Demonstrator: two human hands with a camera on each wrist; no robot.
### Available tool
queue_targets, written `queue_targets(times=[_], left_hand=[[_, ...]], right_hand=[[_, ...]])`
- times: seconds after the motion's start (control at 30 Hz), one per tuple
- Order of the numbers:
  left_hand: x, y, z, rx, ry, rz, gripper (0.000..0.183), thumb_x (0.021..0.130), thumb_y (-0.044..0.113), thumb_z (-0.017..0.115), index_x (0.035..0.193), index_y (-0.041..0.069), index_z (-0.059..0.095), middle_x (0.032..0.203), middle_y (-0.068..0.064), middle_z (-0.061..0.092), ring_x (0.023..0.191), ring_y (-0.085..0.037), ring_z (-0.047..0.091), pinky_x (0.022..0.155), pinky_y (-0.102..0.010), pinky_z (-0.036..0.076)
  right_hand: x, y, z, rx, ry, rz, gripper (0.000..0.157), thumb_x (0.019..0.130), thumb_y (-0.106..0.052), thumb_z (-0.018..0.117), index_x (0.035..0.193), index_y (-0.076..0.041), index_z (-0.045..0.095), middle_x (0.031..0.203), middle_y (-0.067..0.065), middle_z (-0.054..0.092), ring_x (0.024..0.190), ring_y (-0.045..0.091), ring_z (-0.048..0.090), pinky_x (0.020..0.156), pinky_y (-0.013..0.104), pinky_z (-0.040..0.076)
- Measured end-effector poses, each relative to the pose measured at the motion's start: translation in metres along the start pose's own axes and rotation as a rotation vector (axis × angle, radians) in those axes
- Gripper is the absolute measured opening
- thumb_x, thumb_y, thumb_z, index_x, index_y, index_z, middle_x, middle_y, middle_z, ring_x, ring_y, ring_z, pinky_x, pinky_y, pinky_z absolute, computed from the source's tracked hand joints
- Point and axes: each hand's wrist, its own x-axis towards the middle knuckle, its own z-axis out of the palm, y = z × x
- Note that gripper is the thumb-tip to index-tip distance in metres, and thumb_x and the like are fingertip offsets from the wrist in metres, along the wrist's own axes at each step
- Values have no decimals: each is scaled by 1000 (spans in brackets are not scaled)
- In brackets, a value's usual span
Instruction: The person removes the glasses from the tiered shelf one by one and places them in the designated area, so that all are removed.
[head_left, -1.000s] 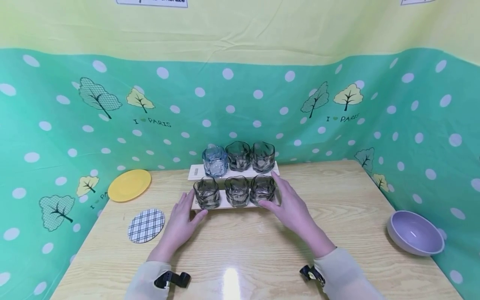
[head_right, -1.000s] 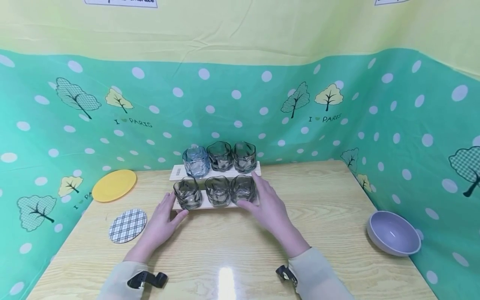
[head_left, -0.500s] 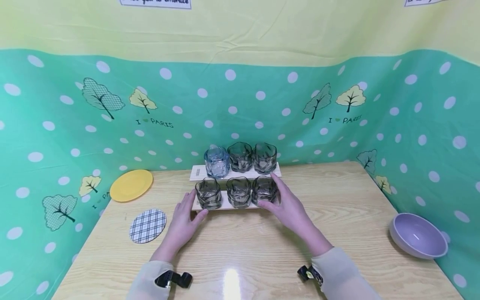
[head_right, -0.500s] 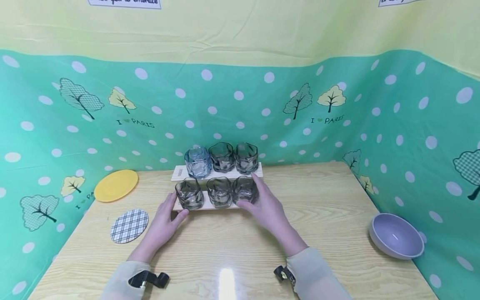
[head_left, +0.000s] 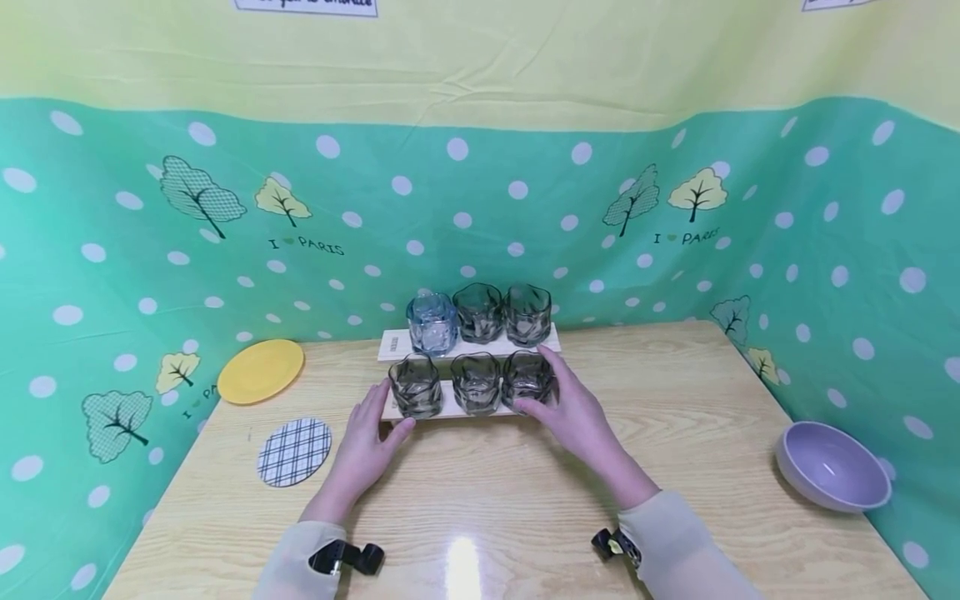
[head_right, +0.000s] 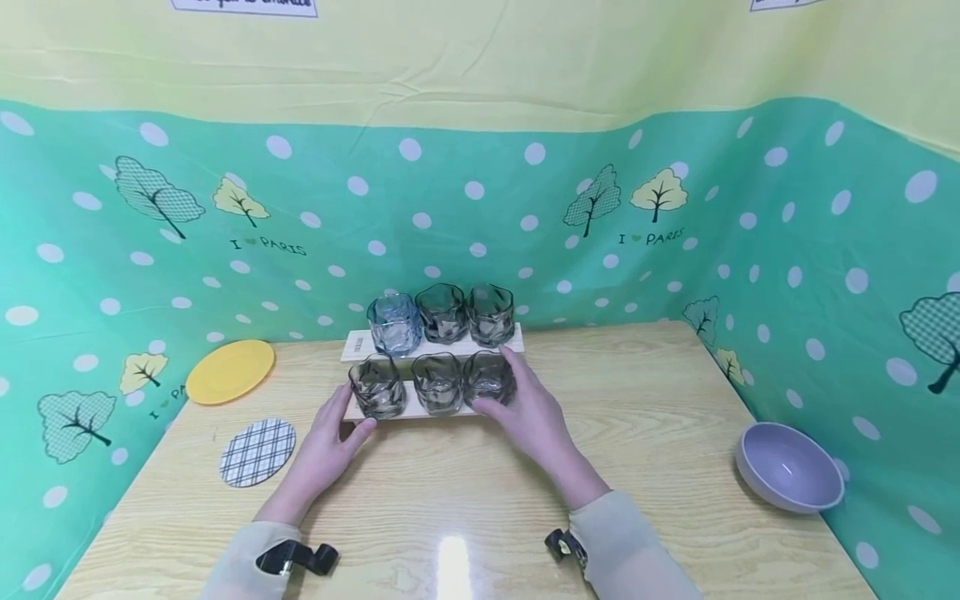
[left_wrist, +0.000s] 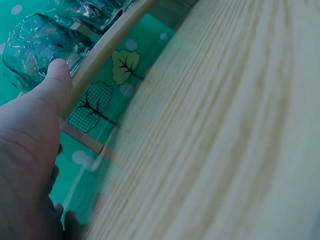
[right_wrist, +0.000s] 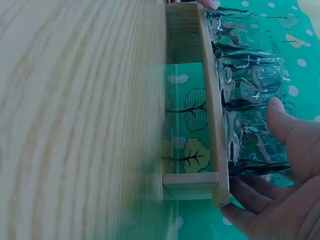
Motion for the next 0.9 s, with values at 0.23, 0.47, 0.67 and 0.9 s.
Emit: queue_targets(times=[0.23,0.47,0.67,0.9], left_hand=[[0,-2,1,-18,13,5,92,108,39,74,175,1,23,176,-30,26,163,-50,23,133,-66,18],[0,-2,2,9,3,9,94,108,40,75,174,-1,22,176,-32,26,163,-51,22,134,-66,13],[0,-3,3,25,-1,13,94,108,38,74,174,-3,21,174,-33,28,164,-51,22,134,-67,8],[0,-7,5,29,2,30,92,109,40,72,173,-4,22,175,-31,30,163,-49,26,134,-69,8]], right_hand=[[1,-2,0,-3,11,8,106,92,-42,92,176,-32,28,148,19,64,63,20,56,71,43,58],[1,-3,-1,-15,20,-1,104,91,-40,93,174,-31,31,152,23,62,91,28,70,88,56,63],[1,-2,-1,2,36,17,102,88,-39,96,171,-33,37,153,22,62,109,40,72,99,63,60],[2,2,-1,27,57,33,100,83,-41,100,165,-33,44,147,16,67,108,37,74,101,64,60]])
